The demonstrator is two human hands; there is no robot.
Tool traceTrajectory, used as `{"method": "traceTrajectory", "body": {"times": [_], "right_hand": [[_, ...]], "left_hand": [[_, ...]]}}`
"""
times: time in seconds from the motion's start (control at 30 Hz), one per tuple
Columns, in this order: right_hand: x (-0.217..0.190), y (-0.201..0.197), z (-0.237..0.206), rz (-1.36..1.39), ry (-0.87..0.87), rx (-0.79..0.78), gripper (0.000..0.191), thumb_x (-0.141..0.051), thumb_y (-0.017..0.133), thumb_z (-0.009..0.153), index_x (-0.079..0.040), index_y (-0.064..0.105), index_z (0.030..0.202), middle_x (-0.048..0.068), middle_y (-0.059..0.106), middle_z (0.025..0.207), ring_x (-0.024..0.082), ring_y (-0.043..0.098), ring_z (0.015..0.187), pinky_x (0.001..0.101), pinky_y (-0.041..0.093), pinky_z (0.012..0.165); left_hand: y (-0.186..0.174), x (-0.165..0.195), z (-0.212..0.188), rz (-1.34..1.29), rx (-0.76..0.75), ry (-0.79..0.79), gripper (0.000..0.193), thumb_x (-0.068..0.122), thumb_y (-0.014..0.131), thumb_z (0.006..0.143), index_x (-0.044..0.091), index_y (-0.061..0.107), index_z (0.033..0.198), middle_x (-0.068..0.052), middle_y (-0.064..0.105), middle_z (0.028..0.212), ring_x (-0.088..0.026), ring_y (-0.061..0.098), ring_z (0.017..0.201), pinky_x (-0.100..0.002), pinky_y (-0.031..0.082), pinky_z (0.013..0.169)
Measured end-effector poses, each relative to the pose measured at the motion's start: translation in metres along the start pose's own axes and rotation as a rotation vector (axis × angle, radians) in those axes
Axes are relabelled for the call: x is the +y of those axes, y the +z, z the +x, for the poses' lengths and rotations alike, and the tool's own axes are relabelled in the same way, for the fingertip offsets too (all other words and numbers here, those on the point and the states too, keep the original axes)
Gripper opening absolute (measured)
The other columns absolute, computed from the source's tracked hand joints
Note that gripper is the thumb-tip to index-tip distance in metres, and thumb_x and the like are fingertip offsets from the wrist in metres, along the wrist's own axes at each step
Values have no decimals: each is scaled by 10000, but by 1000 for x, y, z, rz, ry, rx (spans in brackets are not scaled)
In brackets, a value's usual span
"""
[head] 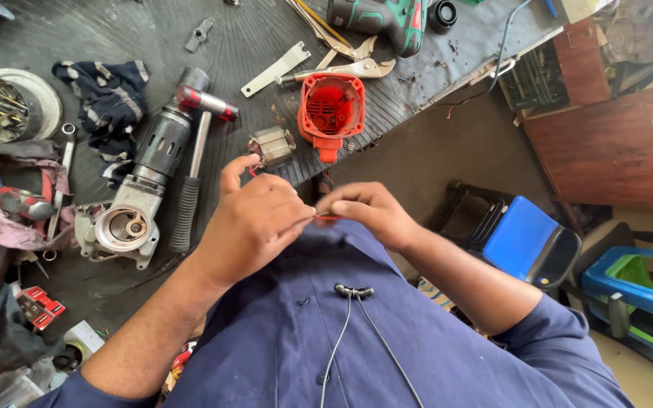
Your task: The person reassembles a small red electric water pump on a cluttered workbench. They fit the motor armature into the red pump housing, press the housing halves together, tap components into place with a hammer, and handle small screws and wires while working the parts into position.
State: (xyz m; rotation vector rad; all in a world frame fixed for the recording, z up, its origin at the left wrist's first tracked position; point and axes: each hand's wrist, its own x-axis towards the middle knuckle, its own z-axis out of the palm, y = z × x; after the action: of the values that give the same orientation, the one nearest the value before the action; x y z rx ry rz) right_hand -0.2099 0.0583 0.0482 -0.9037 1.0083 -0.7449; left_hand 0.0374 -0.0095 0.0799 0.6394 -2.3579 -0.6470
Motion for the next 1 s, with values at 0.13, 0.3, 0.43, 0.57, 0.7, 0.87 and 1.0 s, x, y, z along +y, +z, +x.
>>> {"method": "traceTrajectory", "body": {"times": [0.13,0.3,0.43,0.57,0.7,0.87,1.0], "right_hand": [[-23,11,-9,-1123,-840,376,458,-342,802,839,-26,682,1148,136,673,1166,300,629,1134,476,469,1011],[-19,16,-4,-1466,-950,375,177,-242,837,913,-155,736,1030,-21,698,1142,211,644,1156,498,417,1099],[8,11,-3,-1018,-584,281,126,-216,756,954,-95,726,962,20,683,1021,202,649,1046,455,480,1001],[18,3,-6,-195,-25,117,163,-200,674,966,-47,704,1011,49,667,1000,197,651,975,385,520,908],[-1,-10,-16,-269,-157,65,278,-157,670,909,-44,669,1164,46,649,1083,190,643,1009,359,518,897],[-23,-11,-18,-1314,-873,373,229,-169,820,876,-75,719,1058,64,676,957,241,654,951,439,498,955],[-22,-21,-15,-1200,-837,346,144,-153,809,891,-87,706,967,49,687,916,257,666,950,446,501,979]], "left_hand": [[2,1,5,-36,2,-82,145,199,851,806,186,742,900,57,673,857,-138,655,926,-523,328,1116],[5,1,9,33,-19,-36,133,197,841,813,176,739,895,57,675,867,-143,645,949,-541,326,1114],[6,-3,9,187,-6,127,117,167,830,858,183,715,867,88,659,858,-124,637,982,-530,303,1140],[13,-1,12,268,24,242,93,153,811,870,184,741,923,93,666,894,-112,639,1027,-503,273,1153],[23,5,20,185,36,109,117,158,830,872,183,717,857,88,658,857,-125,634,998,-519,285,1127],[31,9,30,183,37,15,126,191,852,822,192,733,863,83,670,865,-143,633,989,-552,290,1109],[37,10,36,173,37,16,123,193,848,813,192,747,884,80,663,862,-144,631,988,-547,284,1100]]}}
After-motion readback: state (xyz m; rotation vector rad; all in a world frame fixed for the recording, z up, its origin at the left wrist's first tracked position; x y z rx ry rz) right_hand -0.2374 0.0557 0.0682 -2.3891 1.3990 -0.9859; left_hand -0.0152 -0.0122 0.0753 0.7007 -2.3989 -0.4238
